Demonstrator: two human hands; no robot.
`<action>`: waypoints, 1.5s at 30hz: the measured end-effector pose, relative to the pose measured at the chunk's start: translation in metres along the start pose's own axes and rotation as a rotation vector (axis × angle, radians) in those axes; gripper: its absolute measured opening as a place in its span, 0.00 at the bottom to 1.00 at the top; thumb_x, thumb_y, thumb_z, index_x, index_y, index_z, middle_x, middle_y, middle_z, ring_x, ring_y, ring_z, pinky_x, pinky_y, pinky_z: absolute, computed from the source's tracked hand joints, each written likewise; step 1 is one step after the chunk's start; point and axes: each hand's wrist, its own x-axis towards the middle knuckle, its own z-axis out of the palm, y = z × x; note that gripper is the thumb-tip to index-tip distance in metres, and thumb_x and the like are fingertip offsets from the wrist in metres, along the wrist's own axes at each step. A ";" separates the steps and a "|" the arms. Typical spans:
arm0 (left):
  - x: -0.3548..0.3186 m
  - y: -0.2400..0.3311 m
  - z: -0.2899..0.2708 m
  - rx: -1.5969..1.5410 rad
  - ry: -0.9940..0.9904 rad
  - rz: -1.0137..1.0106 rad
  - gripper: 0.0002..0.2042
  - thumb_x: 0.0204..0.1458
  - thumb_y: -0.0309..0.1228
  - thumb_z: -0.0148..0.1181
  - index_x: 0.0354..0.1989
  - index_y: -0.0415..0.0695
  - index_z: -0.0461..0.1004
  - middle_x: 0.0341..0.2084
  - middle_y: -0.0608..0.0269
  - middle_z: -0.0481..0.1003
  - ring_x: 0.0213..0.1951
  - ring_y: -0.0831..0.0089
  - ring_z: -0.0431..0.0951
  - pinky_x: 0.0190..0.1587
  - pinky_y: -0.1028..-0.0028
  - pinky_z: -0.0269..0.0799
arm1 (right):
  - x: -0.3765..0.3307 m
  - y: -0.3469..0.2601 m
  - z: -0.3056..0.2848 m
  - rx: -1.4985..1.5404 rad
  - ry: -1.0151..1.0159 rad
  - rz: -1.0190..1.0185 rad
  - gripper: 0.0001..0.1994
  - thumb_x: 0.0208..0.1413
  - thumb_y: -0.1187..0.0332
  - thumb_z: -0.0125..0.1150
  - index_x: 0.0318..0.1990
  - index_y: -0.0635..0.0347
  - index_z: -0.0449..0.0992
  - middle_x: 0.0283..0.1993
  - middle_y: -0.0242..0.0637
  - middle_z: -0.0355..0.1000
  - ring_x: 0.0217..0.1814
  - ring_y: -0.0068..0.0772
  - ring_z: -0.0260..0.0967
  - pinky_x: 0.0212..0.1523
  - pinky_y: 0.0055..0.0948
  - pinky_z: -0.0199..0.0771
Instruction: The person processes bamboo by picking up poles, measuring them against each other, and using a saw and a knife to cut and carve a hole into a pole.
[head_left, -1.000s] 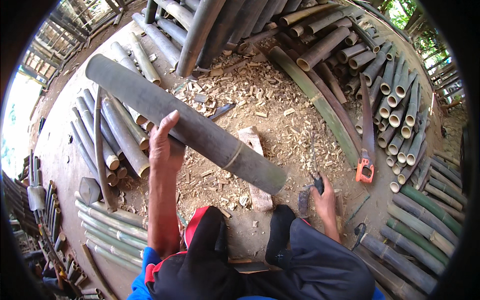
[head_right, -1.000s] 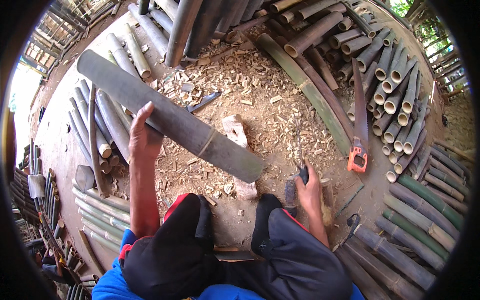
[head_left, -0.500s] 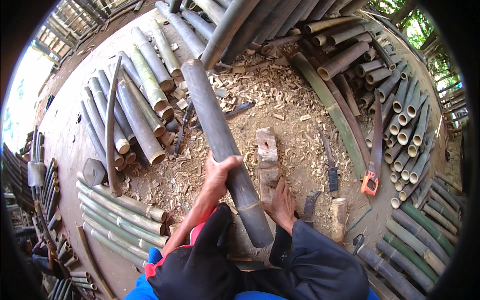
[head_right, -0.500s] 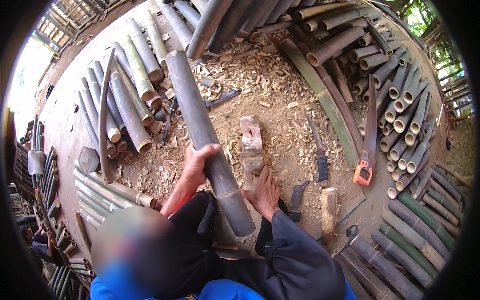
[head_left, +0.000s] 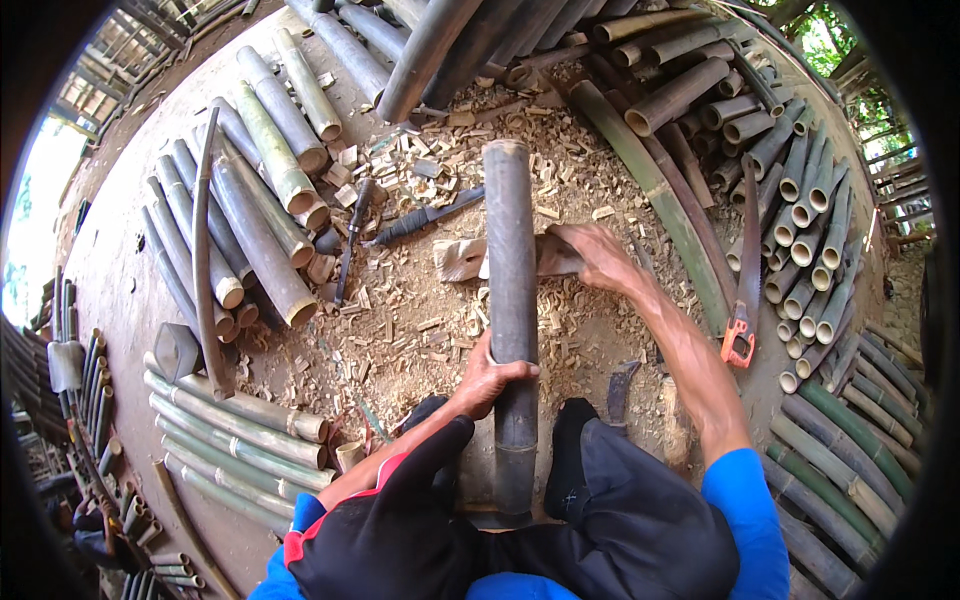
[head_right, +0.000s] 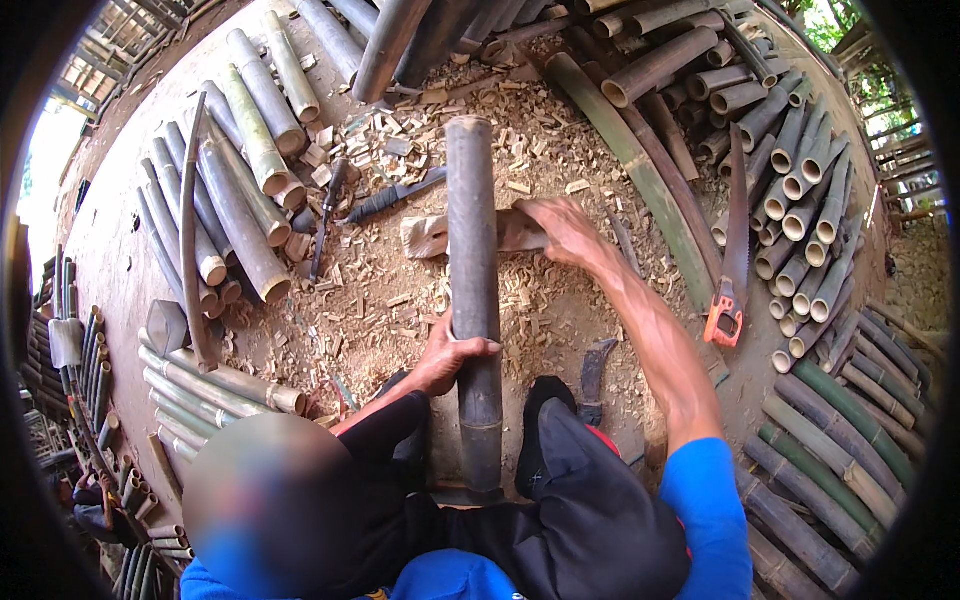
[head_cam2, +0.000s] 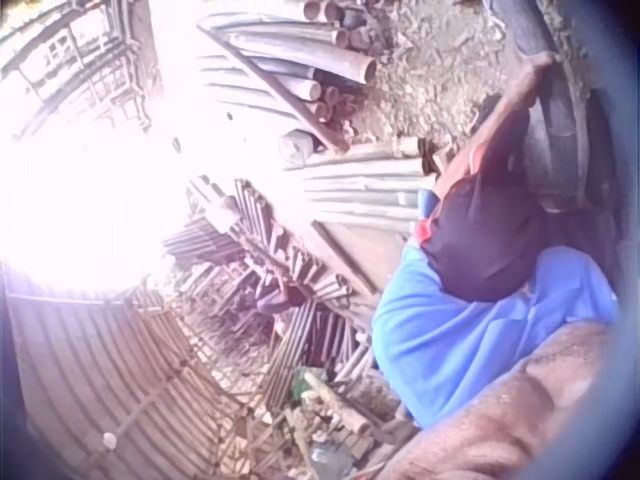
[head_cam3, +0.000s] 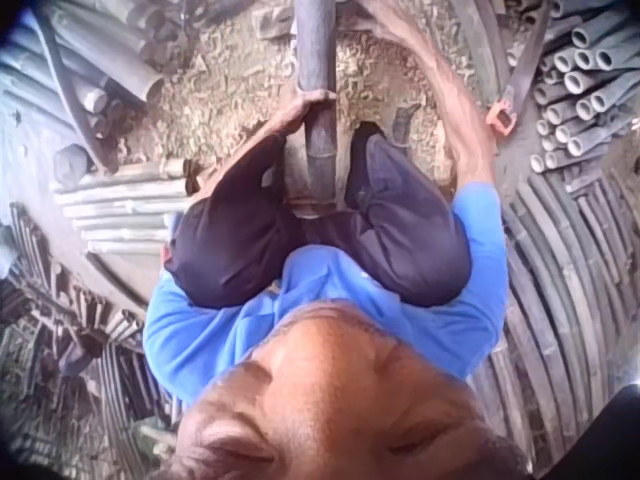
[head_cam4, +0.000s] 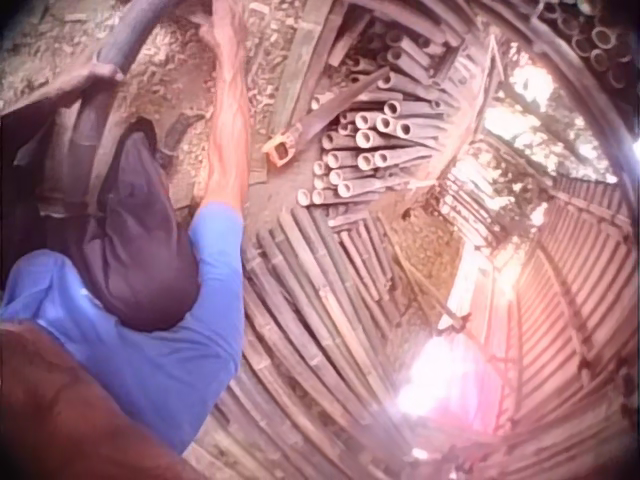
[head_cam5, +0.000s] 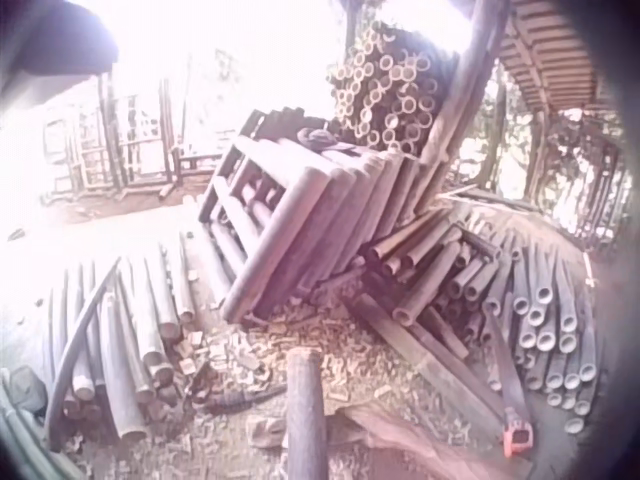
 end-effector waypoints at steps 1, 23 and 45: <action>0.004 -0.011 0.003 -0.013 -0.013 -0.006 0.37 0.41 0.25 0.73 0.63 0.41 0.62 0.45 0.58 0.73 0.45 0.66 0.77 0.49 0.63 0.78 | 0.004 0.002 0.002 -0.001 -0.004 0.006 0.34 0.42 0.84 0.68 0.62 0.60 0.72 0.56 0.44 0.77 0.60 0.46 0.73 0.65 0.51 0.69; 0.070 0.066 -0.079 0.662 0.424 0.229 0.44 0.43 0.30 0.73 0.71 0.36 0.57 0.44 0.46 0.80 0.41 0.58 0.82 0.50 0.61 0.79 | -0.109 -0.204 0.077 0.534 0.005 0.820 0.52 0.46 0.50 0.74 0.66 0.79 0.49 0.58 0.68 0.68 0.59 0.61 0.72 0.61 0.45 0.71; 0.009 0.082 -0.122 0.863 0.168 0.236 0.31 0.50 0.35 0.70 0.61 0.33 0.72 0.45 0.45 0.82 0.46 0.60 0.82 0.51 0.63 0.77 | -0.123 -0.195 0.090 0.744 0.000 0.711 0.61 0.45 0.42 0.77 0.69 0.83 0.44 0.67 0.70 0.59 0.70 0.58 0.63 0.70 0.43 0.63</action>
